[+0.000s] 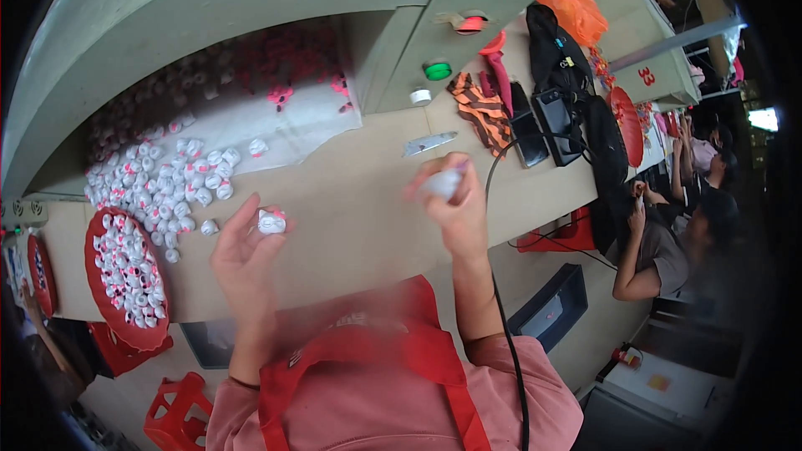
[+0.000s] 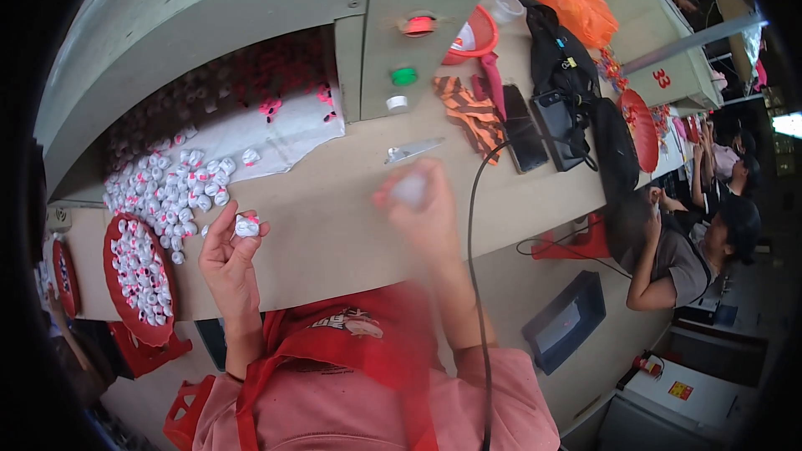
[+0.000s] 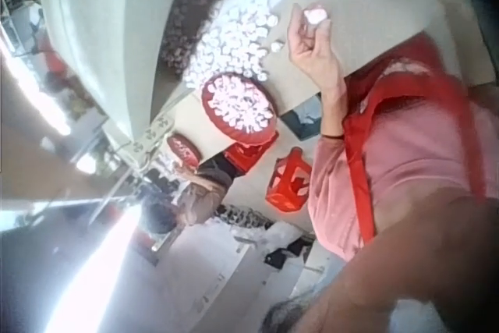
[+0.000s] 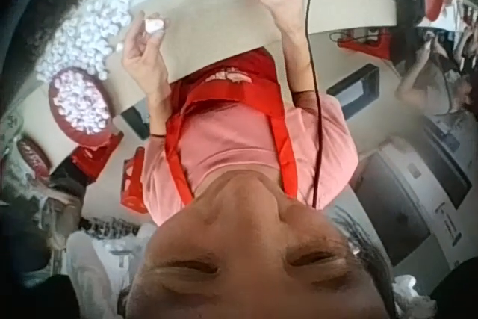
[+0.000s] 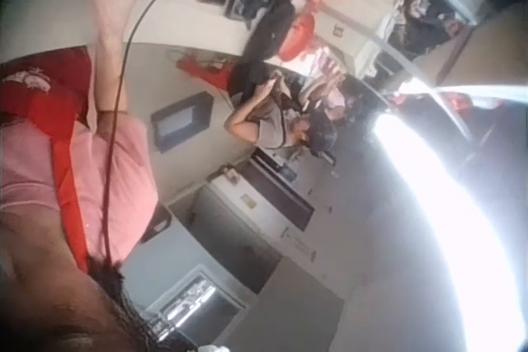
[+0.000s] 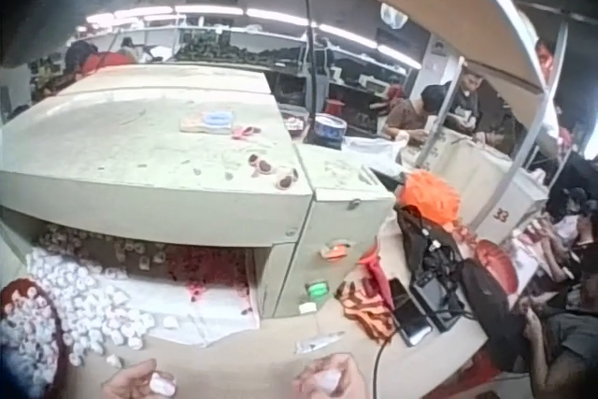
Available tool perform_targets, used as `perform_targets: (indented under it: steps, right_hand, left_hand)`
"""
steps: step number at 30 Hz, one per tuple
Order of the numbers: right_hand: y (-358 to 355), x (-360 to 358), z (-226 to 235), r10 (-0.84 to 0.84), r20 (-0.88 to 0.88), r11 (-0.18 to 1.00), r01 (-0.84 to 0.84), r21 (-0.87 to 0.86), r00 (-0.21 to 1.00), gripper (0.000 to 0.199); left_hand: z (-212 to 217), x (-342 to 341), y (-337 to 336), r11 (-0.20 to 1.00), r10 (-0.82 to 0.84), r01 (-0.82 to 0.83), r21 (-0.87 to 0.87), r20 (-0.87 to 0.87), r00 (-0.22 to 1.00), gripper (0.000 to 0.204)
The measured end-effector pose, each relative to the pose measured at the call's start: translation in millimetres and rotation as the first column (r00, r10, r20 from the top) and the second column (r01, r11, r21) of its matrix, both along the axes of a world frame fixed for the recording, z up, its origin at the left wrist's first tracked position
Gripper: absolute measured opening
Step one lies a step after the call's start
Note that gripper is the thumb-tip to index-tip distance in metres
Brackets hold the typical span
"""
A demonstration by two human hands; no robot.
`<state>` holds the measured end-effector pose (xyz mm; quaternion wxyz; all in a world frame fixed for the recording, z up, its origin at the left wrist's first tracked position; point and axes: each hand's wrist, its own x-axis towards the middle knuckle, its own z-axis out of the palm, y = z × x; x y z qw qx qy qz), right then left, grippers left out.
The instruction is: The person assembles small white and pink plastic toy components by applying glue with a glue dispenser and joining the parts together by hand.
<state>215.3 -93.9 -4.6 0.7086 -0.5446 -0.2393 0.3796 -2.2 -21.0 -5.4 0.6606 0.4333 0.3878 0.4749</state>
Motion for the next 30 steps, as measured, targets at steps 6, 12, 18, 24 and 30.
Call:
perform_targets:
  steps: [6,12,18,24,30]
  right_hand:
    - [4,116,-48,-0.077,0.993,0.812,0.584,0.012,0.086,0.011]
    - [-1,82,-1,0.077,0.556,0.786,0.292,-0.544,0.827,0.013]
    - [1,-22,15,0.218,0.289,0.975,-0.192,-0.114,0.932,0.011]
    - [8,-47,22,0.124,0.705,0.991,-0.117,-0.058,0.699,0.010]
    - [-6,6,22,0.021,0.788,0.860,0.390,-0.328,0.616,0.022]
  left_hand:
    - [-2,32,-5,0.993,-0.090,0.091,-0.072,0.020,0.996,0.037]
    - [-18,56,-4,0.976,-0.205,0.206,-0.073,0.018,0.979,0.037]
    - [-22,63,-14,0.987,-0.161,0.160,0.014,0.086,0.983,0.029]
    - [-22,46,-17,0.962,-0.148,0.174,0.209,-0.136,0.980,0.027]
    - [-18,33,-11,0.964,-0.256,0.236,0.120,0.191,0.948,0.034]
